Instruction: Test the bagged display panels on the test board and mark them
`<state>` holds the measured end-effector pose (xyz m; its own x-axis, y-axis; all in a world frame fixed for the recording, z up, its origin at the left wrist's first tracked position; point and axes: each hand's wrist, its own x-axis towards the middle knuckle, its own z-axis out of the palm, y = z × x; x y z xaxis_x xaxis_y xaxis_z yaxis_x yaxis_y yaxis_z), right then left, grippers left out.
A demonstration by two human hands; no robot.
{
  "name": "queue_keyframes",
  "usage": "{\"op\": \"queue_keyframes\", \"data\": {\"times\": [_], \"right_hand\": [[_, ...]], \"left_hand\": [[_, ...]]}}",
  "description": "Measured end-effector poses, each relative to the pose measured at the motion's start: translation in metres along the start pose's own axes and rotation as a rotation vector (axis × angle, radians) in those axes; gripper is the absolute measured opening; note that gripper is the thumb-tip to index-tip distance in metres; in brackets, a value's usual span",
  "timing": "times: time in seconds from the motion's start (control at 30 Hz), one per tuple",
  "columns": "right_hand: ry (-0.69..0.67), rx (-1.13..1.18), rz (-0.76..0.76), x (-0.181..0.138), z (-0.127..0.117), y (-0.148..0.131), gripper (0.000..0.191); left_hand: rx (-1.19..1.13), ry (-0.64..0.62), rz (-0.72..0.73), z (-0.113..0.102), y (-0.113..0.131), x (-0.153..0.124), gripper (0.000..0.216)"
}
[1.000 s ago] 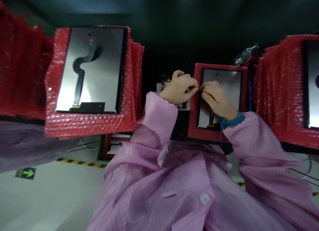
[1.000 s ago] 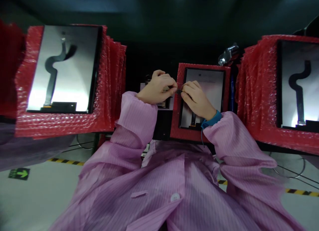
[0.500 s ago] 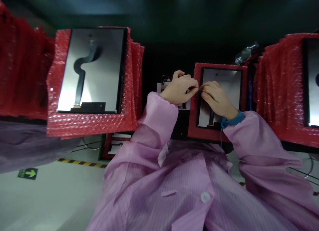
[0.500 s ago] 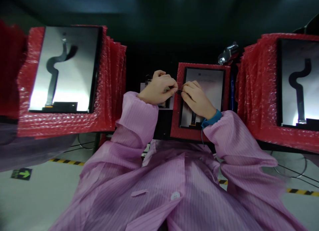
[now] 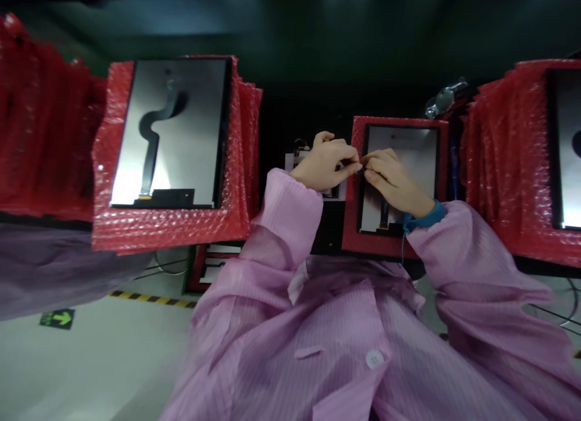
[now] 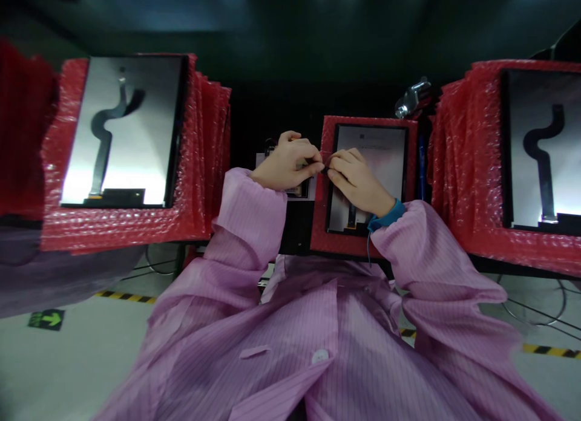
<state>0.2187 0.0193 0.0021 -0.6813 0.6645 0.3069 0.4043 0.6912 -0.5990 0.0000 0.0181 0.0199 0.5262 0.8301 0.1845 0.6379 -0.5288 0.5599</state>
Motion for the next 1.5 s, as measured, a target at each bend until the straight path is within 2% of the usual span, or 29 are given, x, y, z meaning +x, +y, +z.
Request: {"op": "queue_keyframes", "data": {"times": [0.3, 0.67, 0.73, 0.87, 0.93, 1.03, 1.13, 1.2, 1.33, 1.5], "right_hand": [[0.019, 0.039, 0.018, 0.000, 0.002, 0.000, 0.035], [0.041, 0.028, 0.059, 0.000, 0.002, -0.008, 0.031], [0.052, 0.021, 0.053, -0.001, 0.001, -0.007, 0.032], [0.138, -0.017, 0.086, -0.004, -0.004, -0.007, 0.039], [0.206, -0.089, 0.131, -0.012, -0.010, -0.011, 0.043], [0.250, -0.275, 0.201, -0.040, -0.022, -0.023, 0.046], [0.266, -0.423, 0.301, -0.083, -0.026, -0.040, 0.047], [0.318, -0.452, 0.378, -0.110, -0.020, -0.050, 0.048], [0.426, -0.431, 0.467, -0.140, 0.001, -0.057, 0.048], [0.541, -0.320, 0.550, -0.146, 0.014, -0.051, 0.042]], "left_hand": [[-0.055, 0.022, -0.004, -0.003, 0.000, 0.001, 0.015], [0.051, 0.022, -0.053, -0.001, 0.010, 0.006, 0.008], [0.080, 0.150, -0.047, -0.003, 0.014, 0.001, 0.007], [0.138, 0.661, -0.114, 0.002, 0.027, -0.026, 0.016], [0.183, 0.767, -0.198, 0.014, 0.034, -0.044, 0.017], [0.318, 0.657, -0.315, 0.042, 0.043, -0.067, 0.014], [0.367, 0.582, -0.358, 0.067, 0.047, -0.080, 0.030], [0.359, 0.550, -0.357, 0.077, 0.049, -0.084, 0.036], [0.358, 0.489, -0.356, 0.080, 0.048, -0.086, 0.036], [0.346, 0.449, -0.415, 0.076, 0.050, -0.087, 0.027]]}}
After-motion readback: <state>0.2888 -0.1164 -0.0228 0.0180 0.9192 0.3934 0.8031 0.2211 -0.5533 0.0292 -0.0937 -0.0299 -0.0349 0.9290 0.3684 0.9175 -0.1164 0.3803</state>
